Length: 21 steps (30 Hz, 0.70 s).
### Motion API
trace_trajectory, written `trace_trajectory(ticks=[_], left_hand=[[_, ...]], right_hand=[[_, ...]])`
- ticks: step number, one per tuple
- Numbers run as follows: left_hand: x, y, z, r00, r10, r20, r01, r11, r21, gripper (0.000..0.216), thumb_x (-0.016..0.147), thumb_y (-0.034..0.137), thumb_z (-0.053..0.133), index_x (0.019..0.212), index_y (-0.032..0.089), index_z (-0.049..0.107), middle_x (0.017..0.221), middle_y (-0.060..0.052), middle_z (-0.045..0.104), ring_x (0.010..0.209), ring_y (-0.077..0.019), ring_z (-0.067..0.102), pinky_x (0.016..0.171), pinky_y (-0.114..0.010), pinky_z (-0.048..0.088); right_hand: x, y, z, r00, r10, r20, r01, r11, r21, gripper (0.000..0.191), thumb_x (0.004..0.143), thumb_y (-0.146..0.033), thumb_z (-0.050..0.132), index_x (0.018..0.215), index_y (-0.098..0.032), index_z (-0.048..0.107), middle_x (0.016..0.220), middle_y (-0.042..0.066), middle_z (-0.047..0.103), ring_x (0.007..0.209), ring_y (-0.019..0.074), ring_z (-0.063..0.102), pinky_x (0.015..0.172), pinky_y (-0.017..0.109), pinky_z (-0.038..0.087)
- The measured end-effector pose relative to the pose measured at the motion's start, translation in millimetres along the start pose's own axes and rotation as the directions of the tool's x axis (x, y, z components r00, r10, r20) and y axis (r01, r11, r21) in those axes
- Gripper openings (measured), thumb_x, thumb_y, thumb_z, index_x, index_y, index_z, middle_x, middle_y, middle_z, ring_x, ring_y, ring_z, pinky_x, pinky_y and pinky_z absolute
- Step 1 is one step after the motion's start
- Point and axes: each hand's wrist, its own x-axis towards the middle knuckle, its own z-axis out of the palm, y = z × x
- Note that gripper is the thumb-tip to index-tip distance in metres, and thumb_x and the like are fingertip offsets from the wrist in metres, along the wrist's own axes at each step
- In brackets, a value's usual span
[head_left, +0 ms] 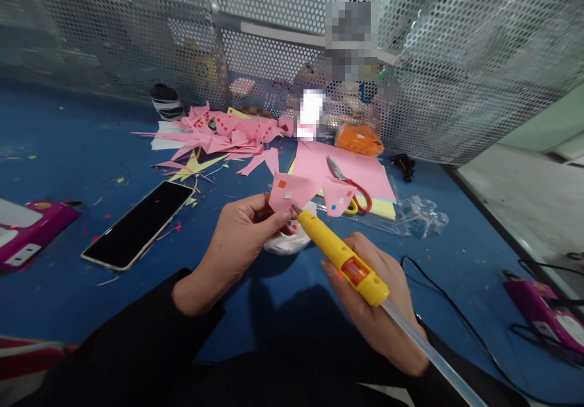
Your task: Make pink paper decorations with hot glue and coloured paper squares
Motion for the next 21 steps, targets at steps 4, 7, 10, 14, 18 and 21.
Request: trace_trajectory(ticks=[4, 7, 10, 14, 18, 21], left_hand=[[0.3, 0.6, 0.8, 1.0, 0.002, 0.003, -0.002, 1.0, -0.004, 0.02, 0.071, 0.033, 0.086, 0.08, 0.017, 0.078, 0.066, 0.0, 0.074, 0.06, -0.0103, 0.065, 0.058, -0.017, 0.052], [0.2, 0.5, 0.8, 1.0, 0.003, 0.004, -0.003, 1.0, -0.005, 0.021, 0.069, 0.033, 0.087, 0.079, 0.017, 0.078, 0.066, 0.0, 0.074, 0.059, -0.0099, 0.065, 0.057, -0.017, 0.052], [0.1, 0.2, 0.5, 1.0, 0.007, 0.006, -0.007, 1.0, -0.005, 0.019, 0.071, 0.032, 0.086, 0.08, 0.017, 0.078, 0.066, 0.001, 0.074, 0.059, -0.0091, 0.065, 0.057, -0.016, 0.051], [0.2, 0.4, 0.5, 1.0, 0.007, 0.01, -0.007, 1.0, -0.012, 0.02, 0.07, 0.032, 0.087, 0.081, 0.018, 0.079, 0.066, 0.001, 0.074, 0.06, -0.0093, 0.065, 0.057, -0.016, 0.051], [0.0, 0.7, 0.6, 1.0, 0.011, 0.008, -0.011, 1.0, -0.011, 0.021, 0.069, 0.034, 0.088, 0.08, 0.018, 0.079, 0.065, 0.001, 0.073, 0.059, -0.0097, 0.064, 0.058, -0.017, 0.051], [-0.3, 0.8, 0.4, 1.0, 0.005, 0.003, -0.005, 1.0, -0.005, 0.023, 0.069, 0.035, 0.088, 0.081, 0.018, 0.079, 0.067, 0.0, 0.074, 0.06, -0.0098, 0.065, 0.058, -0.017, 0.051]], right_hand=[[0.1, 0.7, -0.6, 1.0, 0.001, 0.003, -0.001, 1.0, -0.006, 0.022, 0.096, -0.034, 0.053, 0.077, -0.022, 0.051, 0.064, -0.003, 0.054, 0.049, 0.0105, 0.048, 0.045, 0.024, 0.036], [-0.3, 0.5, -0.5, 1.0, 0.006, -0.001, -0.006, 1.0, -0.006, 0.023, 0.096, -0.034, 0.053, 0.077, -0.022, 0.051, 0.064, -0.003, 0.053, 0.048, 0.0104, 0.047, 0.045, 0.024, 0.035], [-0.5, -0.4, -0.4, 1.0, 0.012, 0.002, -0.012, 1.0, -0.007, 0.024, 0.096, -0.034, 0.052, 0.076, -0.022, 0.051, 0.064, -0.003, 0.054, 0.048, 0.0105, 0.047, 0.045, 0.024, 0.035], [-0.3, -1.4, -0.8, 1.0, 0.007, 0.0, -0.007, 1.0, -0.013, 0.025, 0.097, -0.036, 0.052, 0.076, -0.022, 0.051, 0.063, -0.004, 0.054, 0.048, 0.0103, 0.047, 0.045, 0.024, 0.035], [-0.3, -1.3, -0.7, 1.0, 0.007, -0.01, -0.007, 1.0, -0.02, 0.025, 0.097, -0.037, 0.053, 0.076, -0.022, 0.051, 0.063, -0.004, 0.054, 0.048, 0.0101, 0.048, 0.046, 0.024, 0.035], [-0.3, -1.0, 0.2, 1.0, 0.012, -0.007, -0.012, 1.0, -0.024, 0.025, 0.097, -0.036, 0.052, 0.076, -0.022, 0.05, 0.063, -0.004, 0.054, 0.047, 0.0099, 0.047, 0.046, 0.024, 0.035]])
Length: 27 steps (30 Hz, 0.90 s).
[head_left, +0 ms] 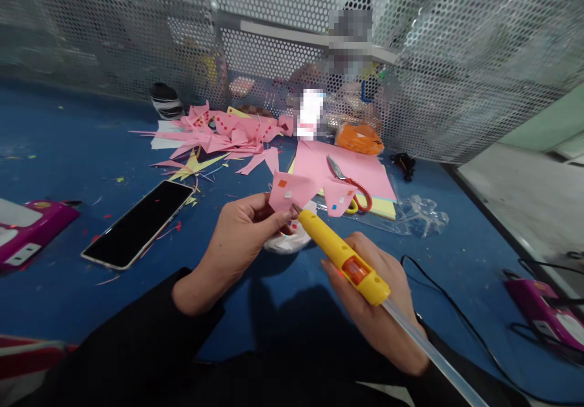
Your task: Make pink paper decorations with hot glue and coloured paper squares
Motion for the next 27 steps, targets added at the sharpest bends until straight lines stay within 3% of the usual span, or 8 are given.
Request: trace_trajectory(ticks=[27], left_hand=[[-1.4, 2.4, 1.0, 0.999, -0.012, -0.041, 0.014, 0.998, 0.057, 0.026, 0.068, 0.037, 0.087, 0.082, 0.018, 0.078, 0.069, -0.002, 0.075, 0.061, -0.0149, 0.067, 0.061, -0.024, 0.054]], right_hand=[[-0.8, -0.4, -1.3, 1.0, -0.012, 0.006, 0.012, 0.999, -0.049, 0.026, 0.097, -0.037, 0.052, 0.076, -0.022, 0.051, 0.062, -0.004, 0.053, 0.046, 0.0103, 0.047, 0.045, 0.024, 0.035]])
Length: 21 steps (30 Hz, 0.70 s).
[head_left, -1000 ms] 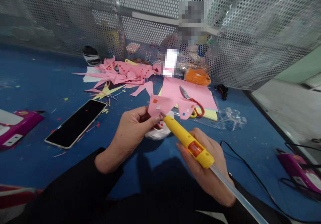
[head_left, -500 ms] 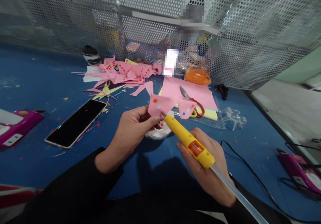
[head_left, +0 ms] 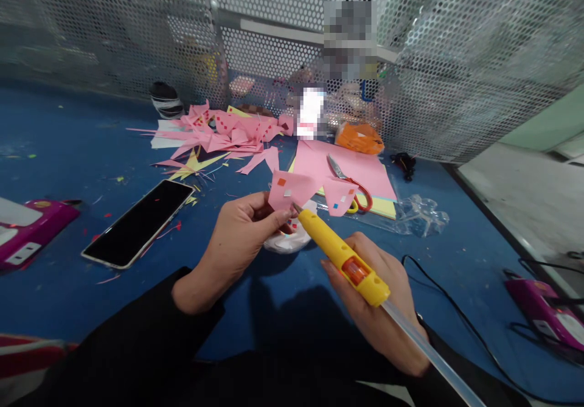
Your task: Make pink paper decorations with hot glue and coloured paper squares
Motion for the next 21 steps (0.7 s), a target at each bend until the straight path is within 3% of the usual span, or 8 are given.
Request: trace_trajectory(ticks=[15, 21], left_hand=[[0.1, 0.0, -0.5, 1.0, -0.01, 0.009, 0.01, 1.0, 0.01, 0.016, 0.073, 0.03, 0.083, 0.084, 0.02, 0.08, 0.076, -0.003, 0.077, 0.062, -0.0141, 0.067, 0.061, -0.023, 0.053], [0.1, 0.0, -0.7, 1.0, 0.013, 0.025, -0.014, 0.998, 0.067, 0.015, 0.074, 0.031, 0.081, 0.08, 0.018, 0.078, 0.063, -0.001, 0.072, 0.057, -0.0143, 0.064, 0.057, -0.023, 0.051]], right_hand=[[0.6, 0.0, -0.1, 0.999, 0.031, -0.025, -0.031, 1.0, 0.001, 0.022, 0.094, -0.034, 0.055, 0.076, -0.023, 0.049, 0.062, -0.004, 0.053, 0.045, 0.0098, 0.045, 0.044, 0.025, 0.034], [2.5, 1.2, -3.9, 0.997, 0.053, -0.057, -0.047, 0.992, 0.114, 0.015, 0.092, -0.03, 0.057, 0.079, -0.023, 0.053, 0.068, -0.003, 0.059, 0.051, 0.0108, 0.052, 0.048, 0.026, 0.039]])
